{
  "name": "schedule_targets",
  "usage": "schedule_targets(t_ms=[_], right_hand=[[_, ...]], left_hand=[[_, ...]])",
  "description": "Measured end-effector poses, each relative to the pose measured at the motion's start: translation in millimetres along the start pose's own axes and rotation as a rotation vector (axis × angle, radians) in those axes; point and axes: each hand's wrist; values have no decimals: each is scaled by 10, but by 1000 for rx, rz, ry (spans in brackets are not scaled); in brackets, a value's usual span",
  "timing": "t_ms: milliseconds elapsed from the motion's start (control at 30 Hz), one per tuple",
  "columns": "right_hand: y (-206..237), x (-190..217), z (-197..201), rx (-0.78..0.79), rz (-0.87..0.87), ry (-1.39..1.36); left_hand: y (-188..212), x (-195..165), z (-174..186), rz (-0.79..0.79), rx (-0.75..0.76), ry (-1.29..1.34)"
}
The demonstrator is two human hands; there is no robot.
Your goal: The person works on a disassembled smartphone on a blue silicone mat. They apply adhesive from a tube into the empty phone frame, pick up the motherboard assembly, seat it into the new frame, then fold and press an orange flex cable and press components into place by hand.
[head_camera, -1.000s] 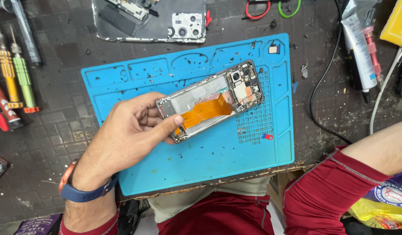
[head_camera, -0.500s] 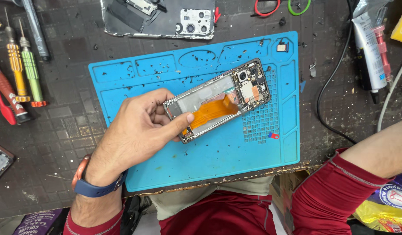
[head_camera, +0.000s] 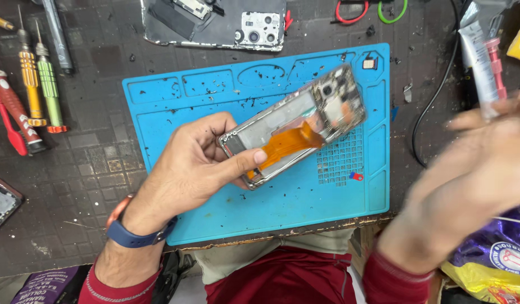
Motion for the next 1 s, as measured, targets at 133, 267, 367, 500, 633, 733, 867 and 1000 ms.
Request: schedule_targets(t_ms=[133, 267, 367, 500, 633, 733, 867, 1000], right_hand=[[442, 234, -472, 289, -274, -210], [515, 274, -737, 479, -422, -344], [470, 242, -837, 435, -462, -308], [413, 242, -825, 418, -477, -205], [399, 249, -780, 531, -513, -169], [412, 262, -753, 656, -483, -114], [469, 283, -749, 710, -485, -87], [530, 343, -713, 614, -185, 115]], left_hand=[[-3, 156, -126, -160, 18, 207], [13, 237, -259, -253, 12, 143], [19, 231, -354, -203, 69, 83], [52, 182, -361, -197, 171, -65], [92, 159, -260, -329, 74, 66], [44, 186, -255, -373, -6, 239], [-15, 233, -270, -272, -34, 288], [-17, 253, -287, -271, -3, 306]])
Point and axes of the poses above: each hand's wrist, its own y-axis away from the middle knuckle, its own z-axis out of the back of the hand, x = y × z, and after that the axes turned 3 degrees about -y, right-handed
